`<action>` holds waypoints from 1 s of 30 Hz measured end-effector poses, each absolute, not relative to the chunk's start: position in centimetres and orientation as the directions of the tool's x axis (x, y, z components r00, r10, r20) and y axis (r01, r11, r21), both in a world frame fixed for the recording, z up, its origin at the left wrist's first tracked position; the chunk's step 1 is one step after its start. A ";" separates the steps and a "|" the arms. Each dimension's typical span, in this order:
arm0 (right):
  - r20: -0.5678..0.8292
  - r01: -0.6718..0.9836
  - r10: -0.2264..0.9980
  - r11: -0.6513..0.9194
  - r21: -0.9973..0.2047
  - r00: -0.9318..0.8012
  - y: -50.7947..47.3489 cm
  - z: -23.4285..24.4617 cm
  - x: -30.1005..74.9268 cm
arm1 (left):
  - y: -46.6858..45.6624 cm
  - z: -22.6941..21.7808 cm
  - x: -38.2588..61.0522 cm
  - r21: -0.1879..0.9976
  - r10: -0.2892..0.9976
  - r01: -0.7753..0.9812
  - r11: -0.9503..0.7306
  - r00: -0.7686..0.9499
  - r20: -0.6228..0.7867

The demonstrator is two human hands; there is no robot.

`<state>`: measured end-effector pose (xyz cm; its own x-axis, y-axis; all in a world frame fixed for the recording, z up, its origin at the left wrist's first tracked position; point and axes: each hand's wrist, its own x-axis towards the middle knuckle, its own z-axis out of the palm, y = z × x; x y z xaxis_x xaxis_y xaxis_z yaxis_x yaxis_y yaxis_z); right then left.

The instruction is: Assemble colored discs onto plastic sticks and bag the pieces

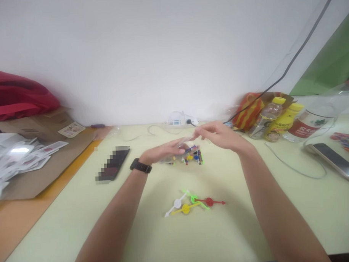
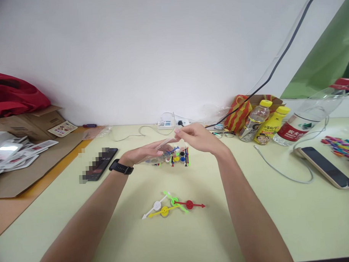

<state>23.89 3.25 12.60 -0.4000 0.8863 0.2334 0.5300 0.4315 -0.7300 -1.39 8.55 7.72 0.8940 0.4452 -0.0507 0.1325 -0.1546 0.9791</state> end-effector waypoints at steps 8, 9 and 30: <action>0.237 0.508 0.809 0.536 -0.675 -0.539 2.0 14.1 24.7 | 8.2 7.3 -0.4 0.996 0.505 0.020 -0.090 0.863 0.028; 0.214 0.506 0.799 0.537 -0.675 -0.563 1.9 14.3 24.6 | 8.1 7.1 -0.2 0.994 0.517 0.059 -0.090 0.856 -0.004; -0.418 0.765 0.665 0.388 -0.514 -0.618 1.0 10.6 21.7 | 8.4 5.7 -0.2 0.599 0.427 0.579 -0.553 0.814 -0.392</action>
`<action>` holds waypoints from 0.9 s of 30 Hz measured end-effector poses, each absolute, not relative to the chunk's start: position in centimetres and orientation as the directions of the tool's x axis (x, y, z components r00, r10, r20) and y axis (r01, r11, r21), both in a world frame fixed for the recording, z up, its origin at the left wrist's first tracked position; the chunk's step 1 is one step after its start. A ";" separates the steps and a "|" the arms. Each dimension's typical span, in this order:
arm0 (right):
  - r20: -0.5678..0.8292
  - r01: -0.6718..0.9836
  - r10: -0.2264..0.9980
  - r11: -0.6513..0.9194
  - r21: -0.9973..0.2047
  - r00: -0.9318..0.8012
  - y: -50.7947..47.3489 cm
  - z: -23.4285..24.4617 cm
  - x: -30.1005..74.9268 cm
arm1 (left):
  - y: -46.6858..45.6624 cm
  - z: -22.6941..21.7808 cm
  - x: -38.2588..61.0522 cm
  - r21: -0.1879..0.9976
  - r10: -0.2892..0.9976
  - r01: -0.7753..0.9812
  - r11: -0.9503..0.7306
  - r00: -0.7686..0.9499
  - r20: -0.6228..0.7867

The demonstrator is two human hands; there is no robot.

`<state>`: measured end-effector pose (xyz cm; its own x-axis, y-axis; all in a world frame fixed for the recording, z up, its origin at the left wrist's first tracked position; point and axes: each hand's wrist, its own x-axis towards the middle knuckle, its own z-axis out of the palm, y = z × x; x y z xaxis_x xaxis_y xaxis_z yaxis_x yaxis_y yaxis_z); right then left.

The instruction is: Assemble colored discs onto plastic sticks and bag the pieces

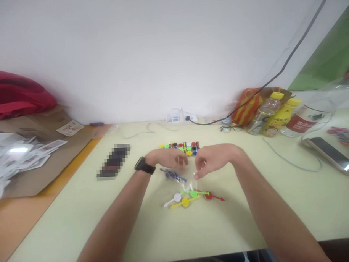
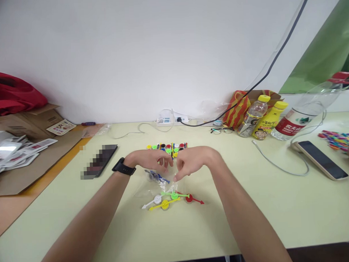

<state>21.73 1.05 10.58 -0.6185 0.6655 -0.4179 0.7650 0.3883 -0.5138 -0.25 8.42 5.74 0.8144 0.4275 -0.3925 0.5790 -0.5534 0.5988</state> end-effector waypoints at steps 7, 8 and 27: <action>-0.256 0.763 0.838 0.257 -0.593 -0.482 -1.7 6.7 19.4 | 7.8 4.9 -0.8 0.652 0.467 0.521 -0.551 0.840 -0.276; -0.203 0.731 0.850 0.267 -0.628 -0.486 -2.0 6.9 19.5 | 7.6 5.0 -1.0 0.671 0.483 0.493 -0.554 0.846 -0.223; 0.182 0.689 0.906 0.411 -0.596 -0.382 -4.0 6.8 15.9 | 4.4 2.1 -4.1 0.893 0.794 0.340 -0.294 0.607 0.031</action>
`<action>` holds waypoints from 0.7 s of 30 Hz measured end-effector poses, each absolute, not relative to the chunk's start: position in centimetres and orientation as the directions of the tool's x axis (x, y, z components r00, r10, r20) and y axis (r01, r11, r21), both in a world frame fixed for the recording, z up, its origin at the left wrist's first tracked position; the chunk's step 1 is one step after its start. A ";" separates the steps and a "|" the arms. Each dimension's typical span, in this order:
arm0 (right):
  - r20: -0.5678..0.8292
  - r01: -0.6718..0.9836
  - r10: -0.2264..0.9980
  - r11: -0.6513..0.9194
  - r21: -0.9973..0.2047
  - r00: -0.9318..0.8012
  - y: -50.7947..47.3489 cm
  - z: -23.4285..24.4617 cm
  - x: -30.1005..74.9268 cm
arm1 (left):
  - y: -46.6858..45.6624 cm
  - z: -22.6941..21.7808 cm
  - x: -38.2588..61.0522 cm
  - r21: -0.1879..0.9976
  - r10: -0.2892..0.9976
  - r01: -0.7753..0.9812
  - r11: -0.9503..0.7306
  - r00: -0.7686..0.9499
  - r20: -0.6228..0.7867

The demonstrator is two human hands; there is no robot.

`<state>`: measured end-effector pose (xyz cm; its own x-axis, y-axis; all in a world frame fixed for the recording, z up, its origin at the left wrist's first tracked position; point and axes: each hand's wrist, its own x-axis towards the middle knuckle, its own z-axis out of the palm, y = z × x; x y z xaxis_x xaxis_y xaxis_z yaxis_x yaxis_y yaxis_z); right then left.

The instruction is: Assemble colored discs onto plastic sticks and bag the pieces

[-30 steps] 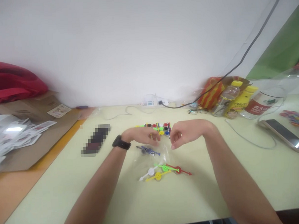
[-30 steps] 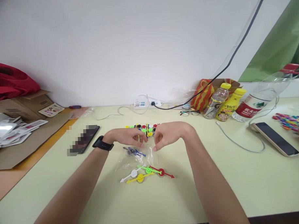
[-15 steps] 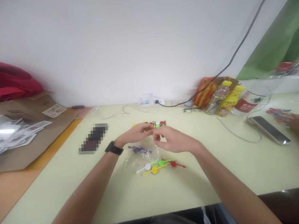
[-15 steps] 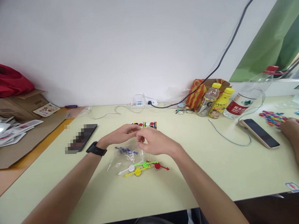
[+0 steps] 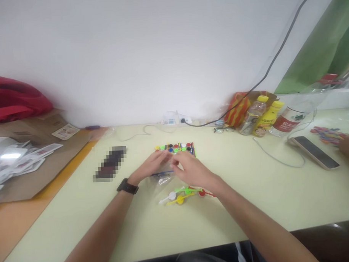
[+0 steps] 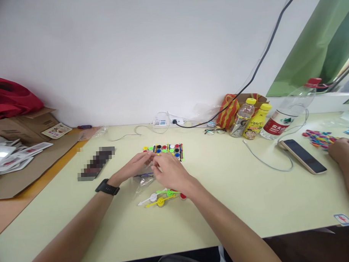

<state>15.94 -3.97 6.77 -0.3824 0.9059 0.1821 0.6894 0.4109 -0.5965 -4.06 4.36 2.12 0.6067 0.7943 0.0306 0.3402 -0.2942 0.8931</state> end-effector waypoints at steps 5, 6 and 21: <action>0.323 0.675 0.797 0.604 -0.424 -0.510 -4.2 10.7 17.0 | 4.3 2.3 -4.6 0.998 0.673 -0.050 -0.047 0.737 0.069; 0.338 0.677 0.790 0.612 -0.408 -0.511 -4.3 11.2 17.3 | 4.1 2.4 -4.5 0.997 0.638 -0.071 -0.040 0.766 0.080; 0.055 0.750 0.876 0.440 -0.493 -0.478 -9.4 4.8 22.3 | 2.2 -0.2 -0.9 0.999 0.881 -0.046 -0.006 0.473 0.027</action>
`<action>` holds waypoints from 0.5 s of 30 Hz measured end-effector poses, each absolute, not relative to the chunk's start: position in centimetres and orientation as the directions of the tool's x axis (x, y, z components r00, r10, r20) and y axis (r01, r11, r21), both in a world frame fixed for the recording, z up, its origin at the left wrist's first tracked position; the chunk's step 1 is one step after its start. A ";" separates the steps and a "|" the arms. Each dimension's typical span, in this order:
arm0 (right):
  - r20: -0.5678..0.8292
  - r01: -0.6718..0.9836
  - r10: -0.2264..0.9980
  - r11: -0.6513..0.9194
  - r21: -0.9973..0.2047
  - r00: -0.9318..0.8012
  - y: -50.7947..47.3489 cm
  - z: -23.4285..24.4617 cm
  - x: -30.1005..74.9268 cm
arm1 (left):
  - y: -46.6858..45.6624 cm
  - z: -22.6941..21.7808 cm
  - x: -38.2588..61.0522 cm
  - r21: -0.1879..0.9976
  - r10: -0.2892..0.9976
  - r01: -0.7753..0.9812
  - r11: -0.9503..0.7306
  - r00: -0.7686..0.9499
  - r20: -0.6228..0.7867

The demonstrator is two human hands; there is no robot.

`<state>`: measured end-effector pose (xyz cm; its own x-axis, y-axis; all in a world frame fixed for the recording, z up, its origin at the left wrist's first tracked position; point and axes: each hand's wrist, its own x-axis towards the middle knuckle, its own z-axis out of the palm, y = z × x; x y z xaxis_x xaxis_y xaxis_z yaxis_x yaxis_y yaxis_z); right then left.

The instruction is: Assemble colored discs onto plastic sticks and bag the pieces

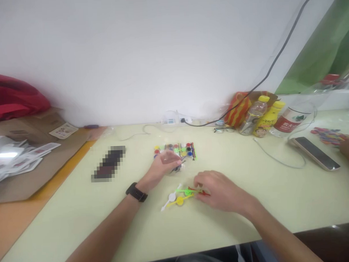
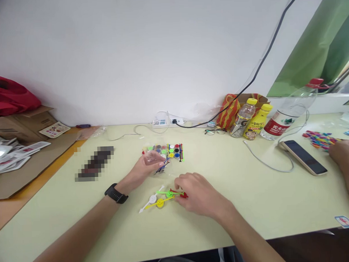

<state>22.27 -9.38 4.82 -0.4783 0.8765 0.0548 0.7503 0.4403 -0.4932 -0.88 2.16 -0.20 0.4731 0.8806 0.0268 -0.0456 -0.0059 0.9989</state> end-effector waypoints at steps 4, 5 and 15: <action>-0.001 0.796 0.884 0.421 -0.435 -0.468 -10.5 3.3 22.4 | 1.8 -0.9 -0.5 0.999 0.822 -0.029 -0.017 0.568 0.031; 0.009 0.805 0.891 0.415 -0.424 -0.455 -10.6 3.3 22.5 | 1.7 -1.0 -0.5 0.999 0.797 -0.012 -0.043 0.602 0.041; 0.048 0.736 0.918 0.346 -0.582 -0.394 -10.4 4.7 24.2 | 0.6 -0.9 -0.3 0.983 0.761 0.004 -0.186 0.633 0.141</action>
